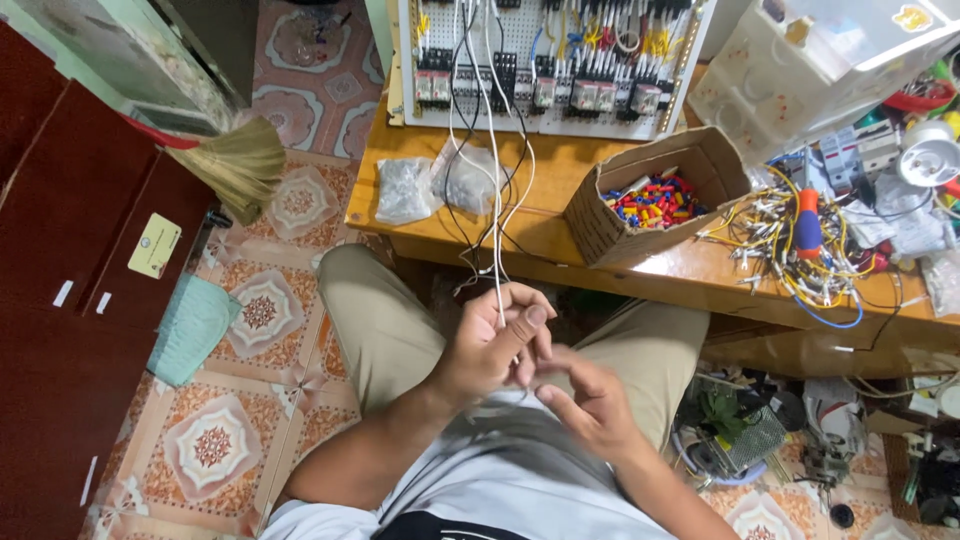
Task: Wiring a relay board by stripping wires, crimping connectors, and fastening them into terminals using a screwdriver.
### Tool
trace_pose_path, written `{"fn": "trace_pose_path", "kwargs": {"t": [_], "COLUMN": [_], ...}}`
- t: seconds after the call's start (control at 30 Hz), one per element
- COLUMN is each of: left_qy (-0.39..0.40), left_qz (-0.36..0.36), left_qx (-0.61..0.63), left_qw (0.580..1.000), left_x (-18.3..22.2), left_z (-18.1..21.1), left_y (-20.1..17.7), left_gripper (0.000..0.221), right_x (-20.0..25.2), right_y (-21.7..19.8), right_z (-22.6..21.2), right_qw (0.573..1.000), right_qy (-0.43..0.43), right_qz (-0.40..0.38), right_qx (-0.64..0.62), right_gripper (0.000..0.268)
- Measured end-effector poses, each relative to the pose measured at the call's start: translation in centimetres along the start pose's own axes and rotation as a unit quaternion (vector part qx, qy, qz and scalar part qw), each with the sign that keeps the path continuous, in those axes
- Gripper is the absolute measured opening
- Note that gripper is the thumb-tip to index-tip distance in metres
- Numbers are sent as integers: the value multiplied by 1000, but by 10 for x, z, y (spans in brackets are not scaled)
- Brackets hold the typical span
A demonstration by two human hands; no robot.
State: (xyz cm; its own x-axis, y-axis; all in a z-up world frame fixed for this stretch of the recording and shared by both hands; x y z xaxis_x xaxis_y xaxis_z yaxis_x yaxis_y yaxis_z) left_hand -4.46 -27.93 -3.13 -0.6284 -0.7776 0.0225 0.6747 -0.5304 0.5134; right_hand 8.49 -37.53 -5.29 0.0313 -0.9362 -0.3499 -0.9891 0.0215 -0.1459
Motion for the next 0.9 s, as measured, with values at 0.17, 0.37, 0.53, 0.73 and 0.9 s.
{"fn": "trace_pose_path", "kwargs": {"t": [0.17, 0.37, 0.53, 0.73, 0.9], "left_qy": [8, -39, -51, 39, 137], "left_qz": [41, 20, 11, 66, 217], "left_qx": [-34, -4, -41, -88, -323], "left_qw": [999, 999, 998, 993, 911], "left_x": [-11, -8, -10, -14, -5], "left_z": [3, -3, -5, 2, 24], "left_y": [-26, -13, -26, -51, -58], "left_gripper": [23, 23, 22, 19, 75], "right_x": [14, 6, 8, 40, 45], "right_y": [-20, -5, -12, -34, -52], "right_z": [9, 7, 8, 39, 3], "right_qw": [996, 995, 997, 978, 997], "right_qy": [81, 60, 71, 144, 30], "right_qz": [25, -14, -32, 82, 67], "right_qx": [11, 79, -7, -123, -22], "right_gripper": [33, 43, 15, 30, 25]}}
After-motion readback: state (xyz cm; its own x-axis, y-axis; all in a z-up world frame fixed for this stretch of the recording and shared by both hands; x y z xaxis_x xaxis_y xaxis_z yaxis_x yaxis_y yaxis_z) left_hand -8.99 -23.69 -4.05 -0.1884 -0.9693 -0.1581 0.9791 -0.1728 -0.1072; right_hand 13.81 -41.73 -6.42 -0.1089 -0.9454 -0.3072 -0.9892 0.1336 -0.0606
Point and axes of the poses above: each hand's wrist, its own x-axis away from the middle knuckle, its own y-axis out of the palm, z = x × y, the point moved 3 cm from there along -x, towards the middle knuckle, and after that the axes turned 2 degrees about z, right-handed, at the moved point
